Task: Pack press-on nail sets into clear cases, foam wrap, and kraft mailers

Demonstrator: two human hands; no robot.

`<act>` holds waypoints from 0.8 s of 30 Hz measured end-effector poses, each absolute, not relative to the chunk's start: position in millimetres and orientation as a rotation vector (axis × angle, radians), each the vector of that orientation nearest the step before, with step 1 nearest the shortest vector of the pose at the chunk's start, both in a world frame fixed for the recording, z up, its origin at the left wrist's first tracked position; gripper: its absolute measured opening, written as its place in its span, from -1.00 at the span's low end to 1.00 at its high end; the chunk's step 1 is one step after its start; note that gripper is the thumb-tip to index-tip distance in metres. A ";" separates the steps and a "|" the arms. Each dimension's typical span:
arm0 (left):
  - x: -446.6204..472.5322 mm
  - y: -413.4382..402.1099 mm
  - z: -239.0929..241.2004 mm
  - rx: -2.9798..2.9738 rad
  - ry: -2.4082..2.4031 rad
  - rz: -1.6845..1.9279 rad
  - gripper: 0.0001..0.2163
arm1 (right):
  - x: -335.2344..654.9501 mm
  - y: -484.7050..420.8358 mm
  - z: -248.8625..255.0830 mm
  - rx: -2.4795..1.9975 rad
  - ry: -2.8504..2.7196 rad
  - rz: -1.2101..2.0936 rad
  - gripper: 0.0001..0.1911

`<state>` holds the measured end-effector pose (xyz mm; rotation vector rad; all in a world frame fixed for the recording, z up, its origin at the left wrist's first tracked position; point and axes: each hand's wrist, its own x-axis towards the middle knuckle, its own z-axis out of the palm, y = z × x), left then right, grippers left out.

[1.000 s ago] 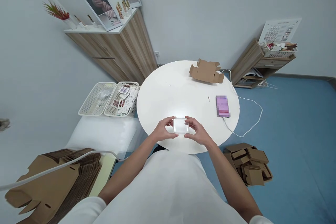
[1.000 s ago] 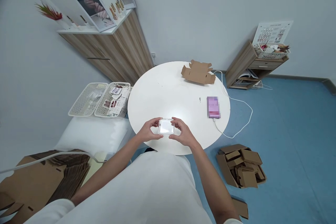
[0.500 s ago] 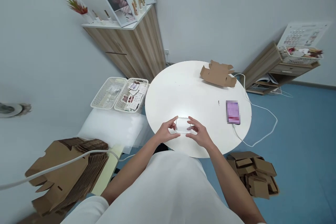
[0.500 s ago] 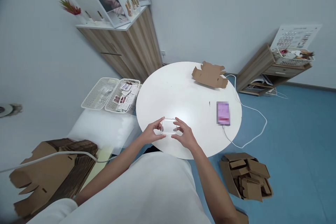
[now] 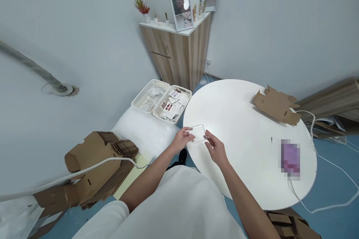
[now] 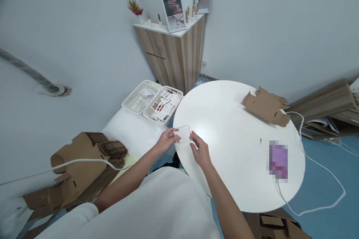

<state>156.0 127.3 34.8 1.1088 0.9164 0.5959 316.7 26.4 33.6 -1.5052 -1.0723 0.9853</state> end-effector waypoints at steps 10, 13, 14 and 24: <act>31.9 318.9 1.0 1.041 1.683 1.229 -0.65 | 265.5 80.8 9.6 -1.847 -1.008 1.051 -0.54; 6.5 357.7 -10.1 1.251 1.896 1.078 -0.53 | 257.3 90.0 6.8 -1.886 -0.969 1.057 -0.55; 1.8 366.5 -12.7 1.322 1.949 1.001 -0.50 | 255.2 93.3 6.5 -1.892 -0.961 1.058 -0.55; -2.4 412.5 -37.6 1.683 2.013 0.360 -0.58 | 244.0 143.1 8.1 -1.975 -1.052 1.158 -0.60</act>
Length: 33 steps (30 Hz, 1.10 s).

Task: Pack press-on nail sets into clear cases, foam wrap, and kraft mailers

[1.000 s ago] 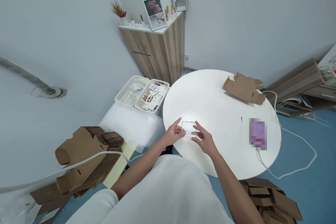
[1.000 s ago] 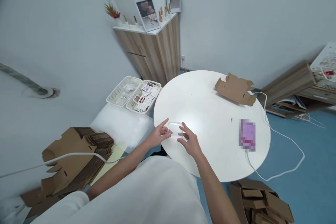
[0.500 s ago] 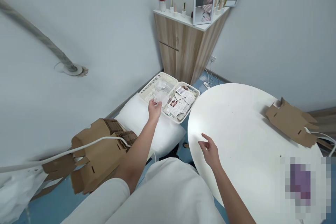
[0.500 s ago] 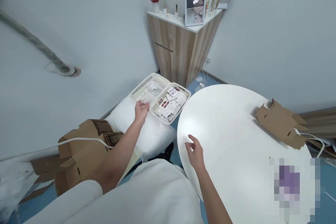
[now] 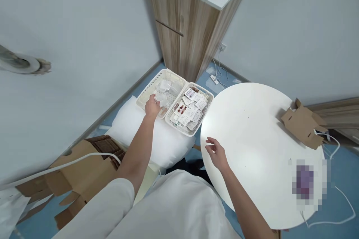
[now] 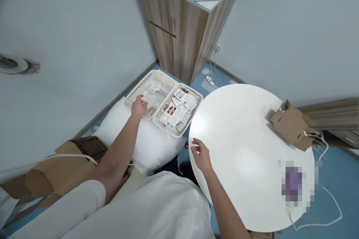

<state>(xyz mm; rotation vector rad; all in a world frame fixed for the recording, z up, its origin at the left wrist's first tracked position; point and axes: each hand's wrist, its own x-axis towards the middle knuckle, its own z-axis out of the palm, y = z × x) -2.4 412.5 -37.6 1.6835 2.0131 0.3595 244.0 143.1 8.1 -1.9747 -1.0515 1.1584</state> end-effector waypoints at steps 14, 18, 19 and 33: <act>74.1 332.3 -61.0 2.000 1.276 0.136 -0.65 | 195.8 294.8 -38.6 -2.289 -2.191 0.883 -0.76; 84.5 335.3 -75.7 1.947 1.413 -0.130 -0.57 | 184.6 309.3 -49.7 -2.440 -2.067 0.990 -0.62; 85.5 335.9 -77.5 1.929 1.417 -0.173 -0.59 | 182.6 310.4 -51.7 -2.454 -2.024 1.012 -0.57; 69.7 330.8 -46.5 1.856 1.211 0.492 -0.28 | 211.0 300.9 -38.7 -2.118 -1.300 1.100 -0.91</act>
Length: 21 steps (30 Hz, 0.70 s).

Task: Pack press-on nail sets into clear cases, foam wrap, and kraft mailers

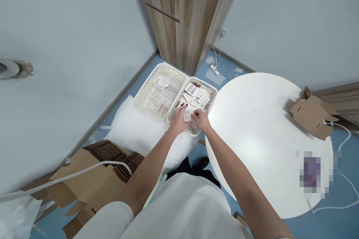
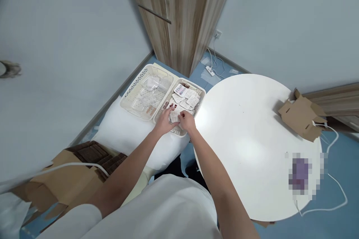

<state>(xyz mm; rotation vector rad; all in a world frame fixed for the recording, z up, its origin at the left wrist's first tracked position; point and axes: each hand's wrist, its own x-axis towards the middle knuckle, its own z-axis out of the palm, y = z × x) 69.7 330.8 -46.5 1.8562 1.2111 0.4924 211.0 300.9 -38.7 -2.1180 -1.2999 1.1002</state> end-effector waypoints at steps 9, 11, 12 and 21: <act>83.0 276.2 -13.2 1.958 0.898 0.593 -0.63 | 242.6 220.3 13.3 -1.725 -0.679 1.215 -0.59; 94.7 263.4 -5.8 1.933 0.824 0.623 -0.74 | 251.3 199.8 26.1 -1.688 -0.599 1.192 -0.59; 101.5 256.6 -1.0 1.909 0.794 0.630 -0.77 | 255.8 189.7 32.5 -1.671 -0.561 1.177 -0.59; 167.8 176.9 29.6 1.240 0.773 0.469 -0.74 | 299.8 85.6 55.7 -1.666 -0.499 0.884 -0.61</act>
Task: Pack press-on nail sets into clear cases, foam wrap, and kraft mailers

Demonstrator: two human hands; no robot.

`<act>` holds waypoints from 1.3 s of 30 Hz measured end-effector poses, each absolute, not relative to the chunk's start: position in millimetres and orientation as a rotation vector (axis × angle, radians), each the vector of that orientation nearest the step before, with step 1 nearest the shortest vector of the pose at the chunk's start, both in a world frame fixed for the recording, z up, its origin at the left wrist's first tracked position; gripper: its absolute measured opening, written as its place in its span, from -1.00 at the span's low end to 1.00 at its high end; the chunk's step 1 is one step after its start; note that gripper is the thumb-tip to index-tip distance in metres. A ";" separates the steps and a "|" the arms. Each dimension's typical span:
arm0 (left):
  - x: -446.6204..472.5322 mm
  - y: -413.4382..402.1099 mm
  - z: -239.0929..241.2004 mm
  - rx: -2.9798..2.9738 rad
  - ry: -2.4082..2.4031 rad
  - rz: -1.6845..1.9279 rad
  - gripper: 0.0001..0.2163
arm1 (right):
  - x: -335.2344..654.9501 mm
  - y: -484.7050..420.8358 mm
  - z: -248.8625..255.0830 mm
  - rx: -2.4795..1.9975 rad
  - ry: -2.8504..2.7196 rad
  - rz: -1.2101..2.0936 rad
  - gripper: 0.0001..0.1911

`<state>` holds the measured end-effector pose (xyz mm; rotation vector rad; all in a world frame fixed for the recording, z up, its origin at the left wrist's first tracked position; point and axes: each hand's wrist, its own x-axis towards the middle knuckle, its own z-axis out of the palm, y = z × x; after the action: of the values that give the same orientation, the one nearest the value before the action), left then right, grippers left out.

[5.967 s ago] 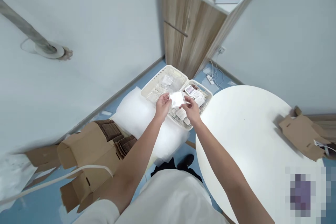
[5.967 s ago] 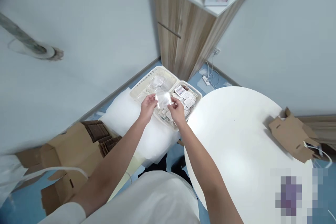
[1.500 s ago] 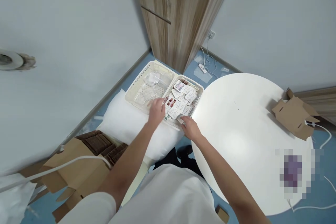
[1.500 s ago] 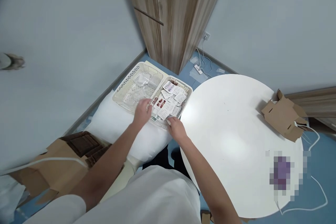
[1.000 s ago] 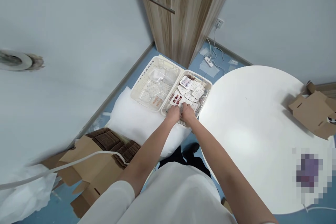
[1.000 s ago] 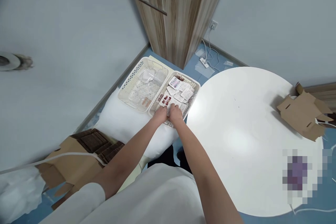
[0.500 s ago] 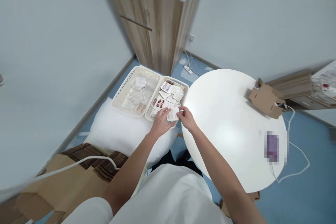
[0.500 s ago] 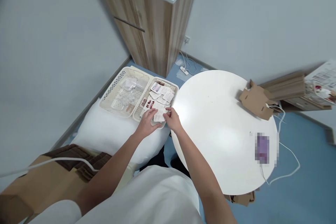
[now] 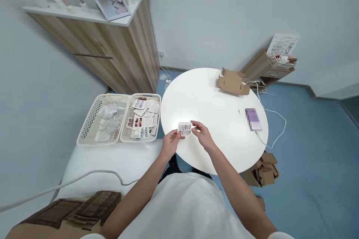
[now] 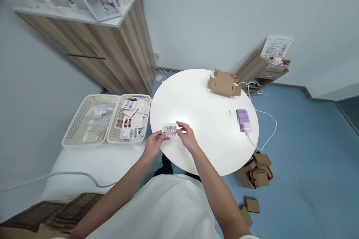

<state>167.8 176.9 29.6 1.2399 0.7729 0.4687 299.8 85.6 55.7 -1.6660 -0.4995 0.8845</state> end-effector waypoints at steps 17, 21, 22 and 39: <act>250.4 27.5 47.7 1.314 0.737 0.295 -0.73 | 358.3 -88.7 43.1 -1.316 -0.259 0.900 -0.71; 257.0 14.7 47.5 1.435 0.738 0.376 -0.59 | 371.3 -109.7 41.0 -1.307 -0.236 0.911 -0.69; 257.3 13.4 48.8 1.494 0.730 0.380 -0.54 | 374.0 -114.1 40.4 -1.310 -0.239 0.916 -0.68; 271.0 10.7 59.0 2.029 0.507 0.283 -0.50 | 391.1 -138.8 35.7 -1.287 -0.310 0.982 -0.69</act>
<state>271.0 10.7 59.0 2.0293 0.5071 0.2833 391.1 -138.8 35.7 -1.2874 -0.3095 0.9817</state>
